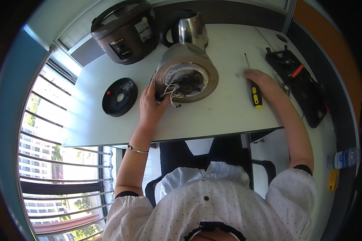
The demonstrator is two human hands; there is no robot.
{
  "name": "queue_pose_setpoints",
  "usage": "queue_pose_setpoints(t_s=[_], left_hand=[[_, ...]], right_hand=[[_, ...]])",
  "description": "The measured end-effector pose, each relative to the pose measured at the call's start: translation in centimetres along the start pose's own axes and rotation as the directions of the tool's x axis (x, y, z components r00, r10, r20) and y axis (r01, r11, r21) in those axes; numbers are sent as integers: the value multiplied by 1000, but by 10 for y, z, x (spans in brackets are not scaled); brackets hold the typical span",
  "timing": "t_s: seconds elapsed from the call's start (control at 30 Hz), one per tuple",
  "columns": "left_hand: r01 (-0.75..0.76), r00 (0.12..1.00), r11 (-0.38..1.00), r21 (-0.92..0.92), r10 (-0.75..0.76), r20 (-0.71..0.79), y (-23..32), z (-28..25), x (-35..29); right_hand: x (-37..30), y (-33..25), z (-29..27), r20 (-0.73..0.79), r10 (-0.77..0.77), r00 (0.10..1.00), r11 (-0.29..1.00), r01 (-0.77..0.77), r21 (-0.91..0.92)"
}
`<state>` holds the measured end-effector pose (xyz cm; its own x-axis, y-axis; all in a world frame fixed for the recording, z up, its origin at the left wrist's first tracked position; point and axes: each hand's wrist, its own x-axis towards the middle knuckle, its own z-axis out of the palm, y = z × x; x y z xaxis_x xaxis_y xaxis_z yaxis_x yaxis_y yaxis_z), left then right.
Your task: The person assembles the base of an electric kettle by aligning the bottom cover with the main body and securing it with screws using a screwdriver. The person tightens multiple screws to complete the assembly.
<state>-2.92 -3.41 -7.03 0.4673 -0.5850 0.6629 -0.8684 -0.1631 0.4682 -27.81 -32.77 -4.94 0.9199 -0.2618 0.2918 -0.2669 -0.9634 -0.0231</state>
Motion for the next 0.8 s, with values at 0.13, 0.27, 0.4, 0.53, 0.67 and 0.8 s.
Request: queue_pose_setpoints(t_s=[0.13, 0.27, 0.4, 0.53, 0.67, 0.8], left_hand=[[-14, 1000, 997, 70, 13, 21, -1, -1, -3], [5, 1000, 998, 65, -7, 25, 1, -5, -6], [7, 1000, 998, 60, -8, 23, 0, -11, -16], [28, 999, 999, 39, -30, 43, 6, -17, -22], [14, 1000, 999, 36, -15, 25, 9, -20, -27], [0, 1000, 998, 66, 2, -28, 11, -21, -30]], right_hand=[[1, 3, 0, 11, 13, 1000, 1000, -13, -22], [-3, -2, -7, 77, 78, 994, 996, -80, 25], [-12, -18, -17, 80, 136, 987, 990, -137, 13], [-22, -10, -9, -119, 45, 992, 999, -44, 4], [-27, -20, -13, -307, -34, 951, 999, 23, -41], [-28, -53, -21, -478, -164, 863, 984, 174, -23]])
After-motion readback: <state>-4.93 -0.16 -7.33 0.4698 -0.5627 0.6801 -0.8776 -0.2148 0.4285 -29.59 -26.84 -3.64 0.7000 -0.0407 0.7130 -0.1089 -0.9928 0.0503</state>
